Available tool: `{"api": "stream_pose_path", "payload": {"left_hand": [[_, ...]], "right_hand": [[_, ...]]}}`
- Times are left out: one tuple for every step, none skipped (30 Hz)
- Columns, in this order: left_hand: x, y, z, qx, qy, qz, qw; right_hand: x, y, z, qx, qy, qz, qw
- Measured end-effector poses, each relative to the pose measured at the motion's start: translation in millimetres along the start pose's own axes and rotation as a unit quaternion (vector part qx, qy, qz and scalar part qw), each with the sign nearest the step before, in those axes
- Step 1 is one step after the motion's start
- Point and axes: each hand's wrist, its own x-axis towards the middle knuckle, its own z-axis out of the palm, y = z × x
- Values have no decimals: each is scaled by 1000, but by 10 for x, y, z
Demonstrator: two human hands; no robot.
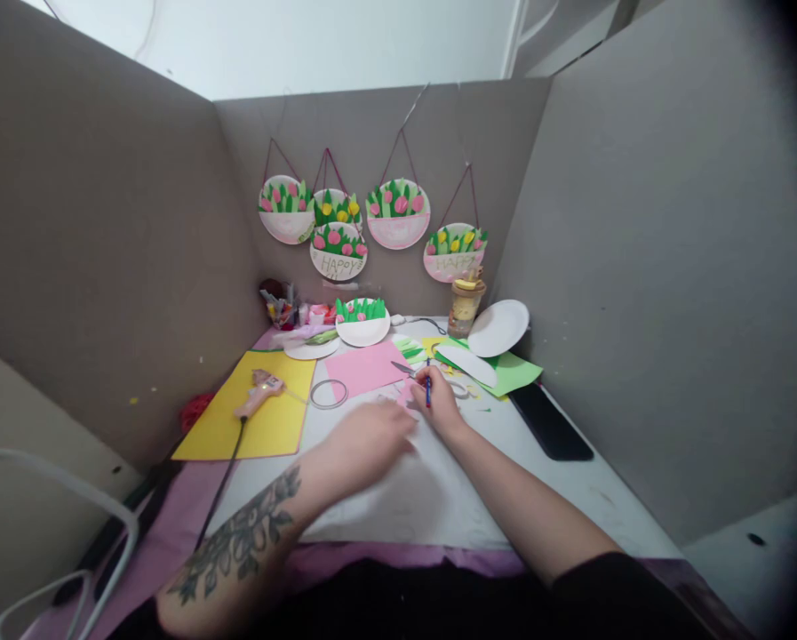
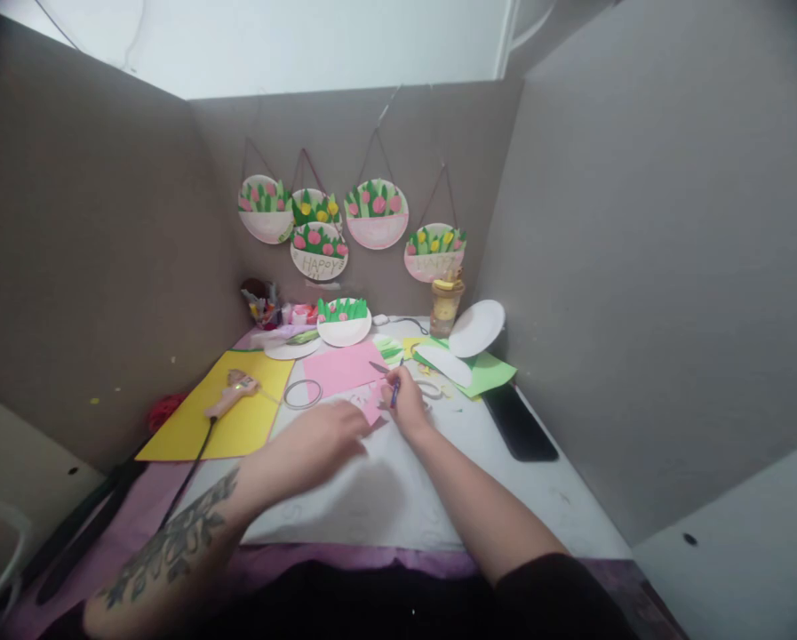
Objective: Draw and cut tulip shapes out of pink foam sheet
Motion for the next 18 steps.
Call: {"api": "stream_pose_path", "payload": {"left_hand": [[6, -92, -20, 46, -15, -42, 998], [2, -191, -35, 103, -33, -93, 990], [-9, -291, -42, 139, -61, -130, 980], [-25, -385, -39, 142, -87, -137, 976], [-43, -467, -27, 121, -102, -117, 980], [-59, -534, -8, 94, -114, -102, 984], [-71, -584, 13, 71, -124, -96, 985], [-76, -616, 34, 53, -135, -89, 985], [-74, -633, 53, 42, -141, -89, 985], [-67, -637, 67, 38, -141, -86, 986], [-57, -630, 77, 38, -134, -77, 987], [-45, -617, 85, 40, -123, -64, 990], [-34, -600, 91, 45, -114, -51, 991], [-25, -584, 96, 53, -114, -41, 991], [-20, -570, 101, 62, -122, -33, 990], [-17, -563, 105, 73, -135, -29, 988], [-14, -564, 105, 84, -150, -28, 985], [-7, -576, 100, 90, -162, -28, 982]], "right_hand": [[10, 0, -12, -4, 6, -6, 1000], [19, -5, -20, -7, 10, -11, 1000], [26, -12, -25, -8, 15, -13, 1000], [31, -20, -28, -7, 17, -14, 1000], [33, -27, -30, -3, 17, -13, 1000], [33, -30, -32, -1, 15, -14, 1000], [32, -30, -34, 0, 14, -16, 1000], [31, -27, -37, -2, 14, -18, 1000], [31, -19, -41, -5, 15, -19, 1000], [32, -10, -46, -7, 17, -21, 1000], [34, 1, -51, -9, 20, -22, 1000], [37, 12, -56, -10, 22, -26, 999], [40, 21, -60, -10, 24, -29, 999], [44, 30, -65, -10, 24, -33, 999], [46, 37, -69, -8, 24, -35, 999], [48, 43, -72, -6, 22, -35, 999], [48, 47, -76, -3, 21, -33, 999], [48, 51, -80, 1, 19, -29, 999]]}}
